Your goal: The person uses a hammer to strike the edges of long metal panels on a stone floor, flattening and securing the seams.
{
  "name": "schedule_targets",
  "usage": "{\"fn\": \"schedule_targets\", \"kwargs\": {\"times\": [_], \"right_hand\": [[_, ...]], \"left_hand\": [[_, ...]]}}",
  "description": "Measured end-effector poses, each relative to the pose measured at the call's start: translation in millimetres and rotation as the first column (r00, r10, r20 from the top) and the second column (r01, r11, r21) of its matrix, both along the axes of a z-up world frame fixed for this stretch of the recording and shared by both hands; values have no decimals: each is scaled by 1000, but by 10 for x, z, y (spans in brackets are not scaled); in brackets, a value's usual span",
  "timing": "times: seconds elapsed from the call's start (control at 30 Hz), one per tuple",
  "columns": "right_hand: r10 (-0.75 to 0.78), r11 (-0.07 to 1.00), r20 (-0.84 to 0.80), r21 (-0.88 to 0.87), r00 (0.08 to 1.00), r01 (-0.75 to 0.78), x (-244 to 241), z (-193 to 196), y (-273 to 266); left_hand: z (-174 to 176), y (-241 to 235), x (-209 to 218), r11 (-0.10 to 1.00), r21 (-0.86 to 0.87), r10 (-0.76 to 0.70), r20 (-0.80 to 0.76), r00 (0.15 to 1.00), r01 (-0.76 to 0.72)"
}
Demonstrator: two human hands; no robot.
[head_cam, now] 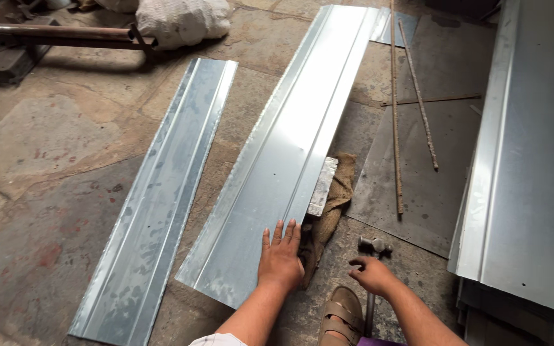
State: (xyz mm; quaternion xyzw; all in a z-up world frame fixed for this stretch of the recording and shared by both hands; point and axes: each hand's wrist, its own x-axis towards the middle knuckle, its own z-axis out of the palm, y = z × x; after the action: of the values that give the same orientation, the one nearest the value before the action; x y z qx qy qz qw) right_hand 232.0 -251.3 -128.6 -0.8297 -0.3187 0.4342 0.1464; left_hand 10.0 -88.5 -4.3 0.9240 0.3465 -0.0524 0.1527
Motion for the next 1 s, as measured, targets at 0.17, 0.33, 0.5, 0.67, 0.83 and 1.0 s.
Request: {"fn": "schedule_targets", "kwargs": {"times": [0.17, 0.33, 0.5, 0.67, 0.83, 1.0], "right_hand": [[-121, 993, -89, -5, 989, 121, -107, 244, 85], [-151, 987, -124, 43, 981, 158, -191, 418, 154], [-291, 856, -397, 298, 871, 422, -312, 696, 514], [-183, 944, -571, 124, 800, 305, -794, 1183, 593], [-134, 964, -484, 137, 865, 226, -1235, 1173, 744], [-124, 954, -113, 259, 986, 150, -1319, 964, 780]], "left_hand": [[51, 210, 373, 996, -54, 67, -12, 998, -67], [32, 339, 609, 986, -76, 160, 117, 980, -152], [-155, 420, 717, 971, -131, 228, 285, 931, -198], [-470, 550, 705, 953, -234, 291, 533, 794, -193], [-584, 616, 687, 966, -228, 222, 475, 852, -124], [-406, 626, 304, 992, -118, 5, 402, 916, 46]]}}
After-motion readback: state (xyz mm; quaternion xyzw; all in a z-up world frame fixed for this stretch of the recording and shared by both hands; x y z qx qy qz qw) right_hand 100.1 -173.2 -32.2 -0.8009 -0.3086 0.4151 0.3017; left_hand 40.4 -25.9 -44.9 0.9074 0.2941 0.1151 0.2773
